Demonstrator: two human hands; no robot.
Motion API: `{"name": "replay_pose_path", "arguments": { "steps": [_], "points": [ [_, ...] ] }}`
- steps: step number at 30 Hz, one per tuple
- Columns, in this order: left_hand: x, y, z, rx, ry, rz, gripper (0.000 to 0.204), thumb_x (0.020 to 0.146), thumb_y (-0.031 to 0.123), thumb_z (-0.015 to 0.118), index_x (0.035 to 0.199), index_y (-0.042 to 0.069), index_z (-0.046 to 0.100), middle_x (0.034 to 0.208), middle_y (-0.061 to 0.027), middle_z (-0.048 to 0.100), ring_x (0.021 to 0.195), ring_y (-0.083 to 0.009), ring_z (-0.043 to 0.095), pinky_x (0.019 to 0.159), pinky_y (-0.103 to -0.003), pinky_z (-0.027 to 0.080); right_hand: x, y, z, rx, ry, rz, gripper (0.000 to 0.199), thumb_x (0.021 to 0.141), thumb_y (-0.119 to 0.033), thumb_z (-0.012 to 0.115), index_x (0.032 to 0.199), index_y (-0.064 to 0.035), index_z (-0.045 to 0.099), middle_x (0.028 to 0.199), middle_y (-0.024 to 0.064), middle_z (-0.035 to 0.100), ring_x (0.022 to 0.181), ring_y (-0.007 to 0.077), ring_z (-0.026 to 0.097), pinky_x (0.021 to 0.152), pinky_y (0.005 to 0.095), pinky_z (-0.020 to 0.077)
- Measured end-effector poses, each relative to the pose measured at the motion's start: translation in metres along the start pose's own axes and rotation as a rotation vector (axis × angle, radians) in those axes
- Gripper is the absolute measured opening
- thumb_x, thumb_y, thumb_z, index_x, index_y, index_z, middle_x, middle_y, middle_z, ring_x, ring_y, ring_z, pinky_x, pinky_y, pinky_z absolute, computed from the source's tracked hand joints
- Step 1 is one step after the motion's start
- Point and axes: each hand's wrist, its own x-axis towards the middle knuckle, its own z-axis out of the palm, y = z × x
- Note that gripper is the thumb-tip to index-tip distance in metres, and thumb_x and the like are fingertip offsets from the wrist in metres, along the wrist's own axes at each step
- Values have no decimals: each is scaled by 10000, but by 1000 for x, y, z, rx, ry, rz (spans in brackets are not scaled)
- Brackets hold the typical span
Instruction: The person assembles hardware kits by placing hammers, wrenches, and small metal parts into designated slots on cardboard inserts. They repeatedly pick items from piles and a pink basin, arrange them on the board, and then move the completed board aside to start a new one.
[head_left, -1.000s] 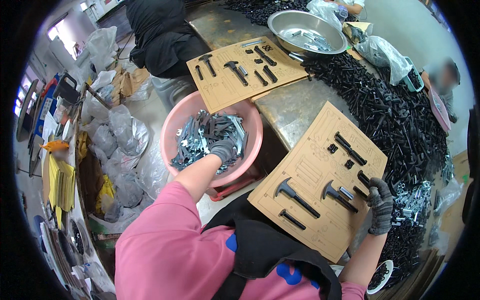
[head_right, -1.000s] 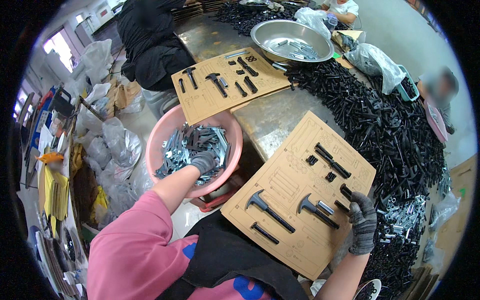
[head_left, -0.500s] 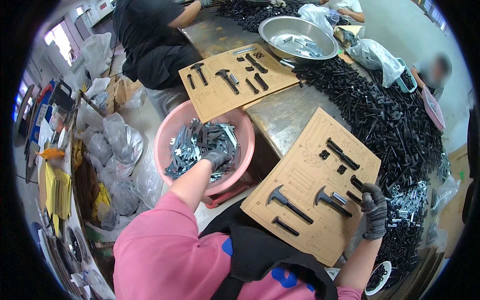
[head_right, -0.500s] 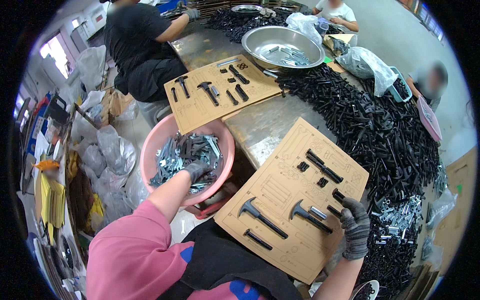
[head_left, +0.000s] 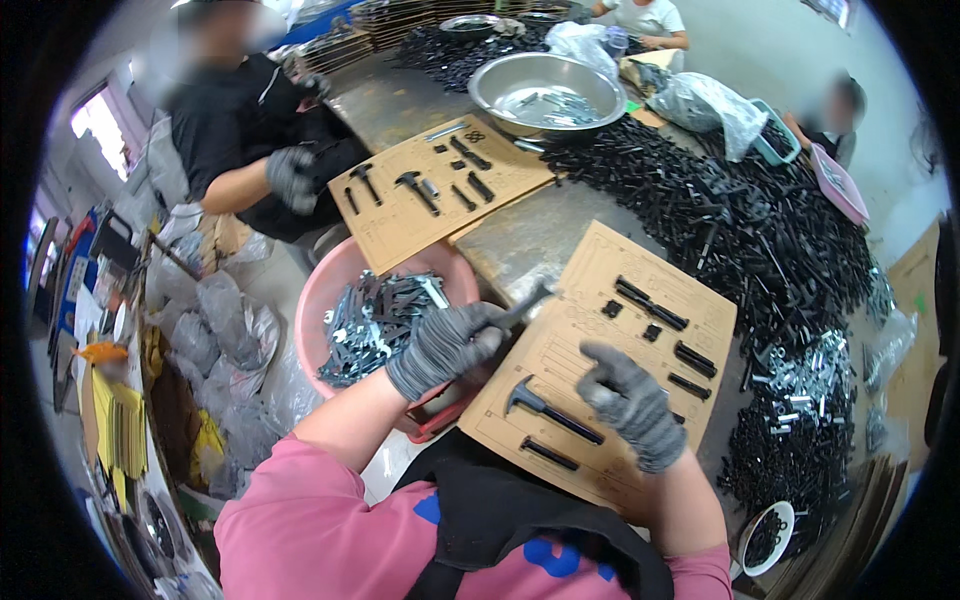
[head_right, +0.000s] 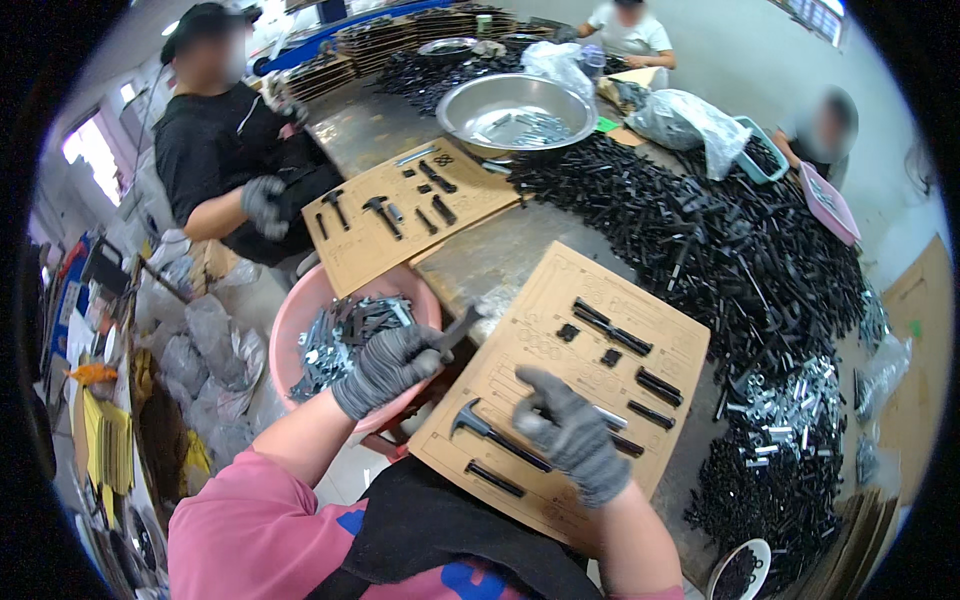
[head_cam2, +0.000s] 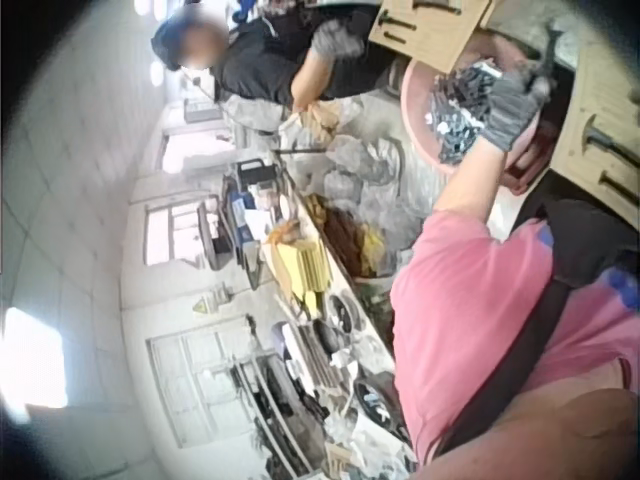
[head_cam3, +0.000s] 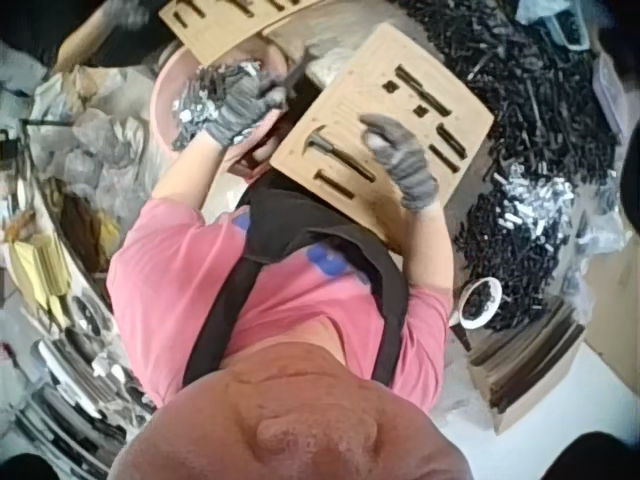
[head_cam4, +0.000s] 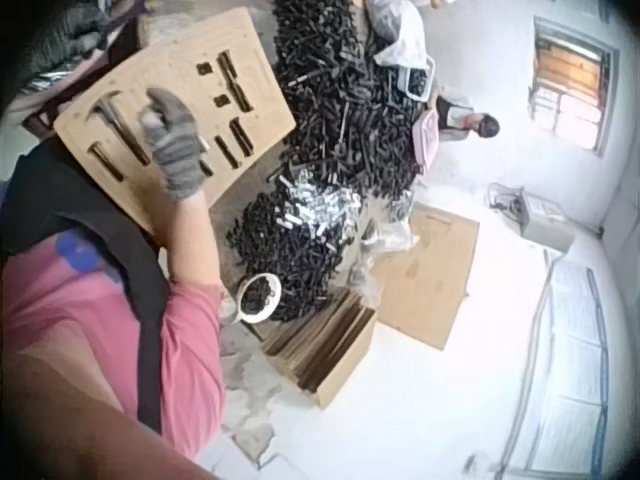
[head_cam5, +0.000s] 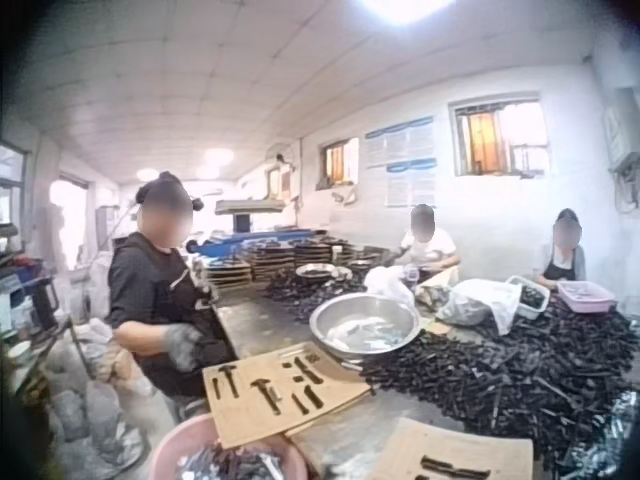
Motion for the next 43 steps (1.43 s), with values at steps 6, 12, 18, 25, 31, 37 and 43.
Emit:
{"name": "replay_pose_path", "arguments": {
  "steps": [6, 12, 18, 25, 31, 37, 43],
  "points": [
    [35, 58, 50, 532, 18, 647, 232, 755, 184, 557, 960, 77, 544, 661, -65, 558, 565, -226, 556, 513, -324, 445, -5, -13, 7, 640, 443, 196, 311, 803, -201, 598, 1061, -77, 474, 657, 8, 514, 488, 53, 441, 419, 173, 345],
    [64, 80, 72, -132, -642, 317, 217, 771, 228, 569, 919, 70, 585, 849, -121, 583, 803, -273, 561, 711, -358, 439, -45, -14, -38, 417, 239, 132, 286, 768, -185, 606, 1008, -62, 511, 714, 1, 525, 569, 59, 468, 521, 181, 398],
    [117, 51, 82, -30, -417, 172, 141, 780, 125, 560, 896, 50, 592, 686, -77, 572, 612, -179, 544, 598, -304, 451, -114, -20, -102, -574, 519, 164, 397, 740, -168, 623, 1113, -91, 510, 804, 60, 572, 715, 172, 558, 651, 274, 459],
    [182, -9, 80, 480, -376, -308, 321, 778, 205, 565, 1070, 72, 551, 914, -132, 614, 824, -248, 590, 757, -337, 442, -312, 0, -179, -1351, 616, 1107, 368, 670, -172, 645, 1006, -63, 545, 969, 150, 553, 913, 298, 534, 775, 372, 443],
    [179, 1, 91, 737, -400, -265, 299, 750, 308, 572, 898, 50, 606, 828, -154, 608, 770, -297, 583, 709, -369, 451, -357, 28, -179, -1186, 408, 1116, 480, 599, -138, 673, 1057, -58, 551, 1070, 143, 553, 1015, 289, 509, 874, 344, 417],
    [181, 6, 100, 849, -362, -247, 275, 718, 253, 569, 844, 11, 605, 817, -186, 601, 761, -313, 585, 683, -382, 462, -343, 22, -187, -1124, 302, 1174, 463, 612, -132, 669, 1058, -75, 560, 1101, 131, 540, 1028, 278, 501, 885, 347, 410],
    [178, 0, 103, 754, -290, -349, 315, 682, 261, 590, 888, 24, 603, 847, -199, 601, 804, -321, 581, 732, -378, 453, -346, 23, -188, -1137, 230, 1236, 461, 631, -155, 669, 1071, -81, 551, 1085, 135, 547, 1011, 249, 518, 876, 334, 415]
  ]
}}
